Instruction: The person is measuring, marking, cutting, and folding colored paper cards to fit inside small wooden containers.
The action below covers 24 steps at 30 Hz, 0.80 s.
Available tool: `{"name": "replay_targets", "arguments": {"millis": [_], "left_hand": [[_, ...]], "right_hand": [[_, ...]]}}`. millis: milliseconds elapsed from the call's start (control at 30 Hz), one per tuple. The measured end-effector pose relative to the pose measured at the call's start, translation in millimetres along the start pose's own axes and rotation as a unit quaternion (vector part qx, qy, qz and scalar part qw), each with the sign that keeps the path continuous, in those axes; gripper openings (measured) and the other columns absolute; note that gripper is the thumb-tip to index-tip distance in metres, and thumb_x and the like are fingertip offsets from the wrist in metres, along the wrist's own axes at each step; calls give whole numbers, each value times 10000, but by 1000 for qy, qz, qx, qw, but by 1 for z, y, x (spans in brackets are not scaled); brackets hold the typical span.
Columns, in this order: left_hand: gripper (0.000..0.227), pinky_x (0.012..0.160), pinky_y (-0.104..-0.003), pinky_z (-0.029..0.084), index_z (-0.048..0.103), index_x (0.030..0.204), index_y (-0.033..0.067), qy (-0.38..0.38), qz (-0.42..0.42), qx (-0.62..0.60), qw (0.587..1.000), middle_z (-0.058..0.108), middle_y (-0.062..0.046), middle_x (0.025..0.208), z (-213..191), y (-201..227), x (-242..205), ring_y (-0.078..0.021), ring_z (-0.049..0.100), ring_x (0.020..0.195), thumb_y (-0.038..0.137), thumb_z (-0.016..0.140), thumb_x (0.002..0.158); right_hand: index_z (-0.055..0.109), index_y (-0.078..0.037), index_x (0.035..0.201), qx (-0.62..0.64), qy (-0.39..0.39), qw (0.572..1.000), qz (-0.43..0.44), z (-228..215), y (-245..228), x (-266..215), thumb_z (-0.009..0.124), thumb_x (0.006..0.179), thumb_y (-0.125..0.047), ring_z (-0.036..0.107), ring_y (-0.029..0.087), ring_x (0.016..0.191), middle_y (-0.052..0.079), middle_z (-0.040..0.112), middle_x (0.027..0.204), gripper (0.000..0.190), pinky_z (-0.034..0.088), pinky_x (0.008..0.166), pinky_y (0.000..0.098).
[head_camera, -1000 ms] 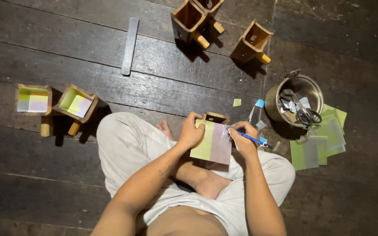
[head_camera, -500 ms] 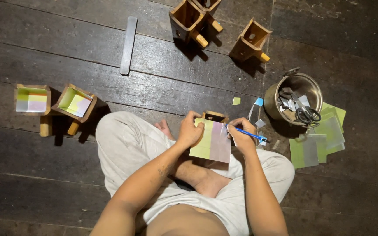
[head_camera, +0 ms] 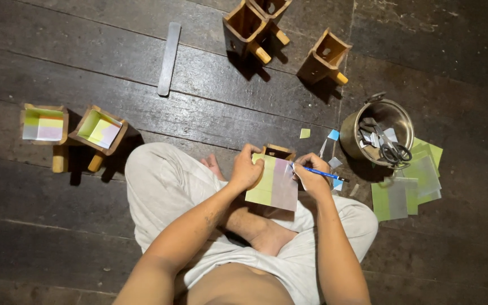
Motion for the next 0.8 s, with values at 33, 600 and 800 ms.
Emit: {"name": "replay_targets", "arguments": {"millis": [33, 600, 800], "left_hand": [[265, 787, -470, 544, 678, 1054, 104, 3, -1, -1, 1000, 727, -205, 930, -1, 1, -2, -408, 708, 916, 132, 705, 792], [282, 811, -491, 541, 675, 1082, 91, -14, -6, 0, 1000, 721, -240, 949, -1, -1, 3, -433, 702, 948, 122, 685, 801], [303, 824, -440, 546, 673, 1116, 109, -32, -41, -45, 998, 726, -174, 916, -6, 10, 7, -363, 712, 934, 151, 677, 816]], "right_hand": [[603, 21, 738, -1, -3, 1000, -1, 1, -2, -2, 693, 773, 50, 650, 188, 498, 172, 651, 693, 101, 553, 462, 305], [670, -14, 1015, 4, 52, 995, 81, -3, -10, -10, 733, 885, -84, 699, 181, 609, 197, 714, 835, 160, 623, 555, 302], [579, -43, 1223, 57, 159, 983, 76, -26, 9, -53, 561, 1056, -195, 700, 236, 816, 201, 690, 1038, 227, 585, 533, 300]]}}
Point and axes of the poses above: each hand's wrist, its own x-axis towards the middle knuckle, its own z-axis out of the palm, y = z × x, the point moved 3 cm from there along x, towards the middle knuckle
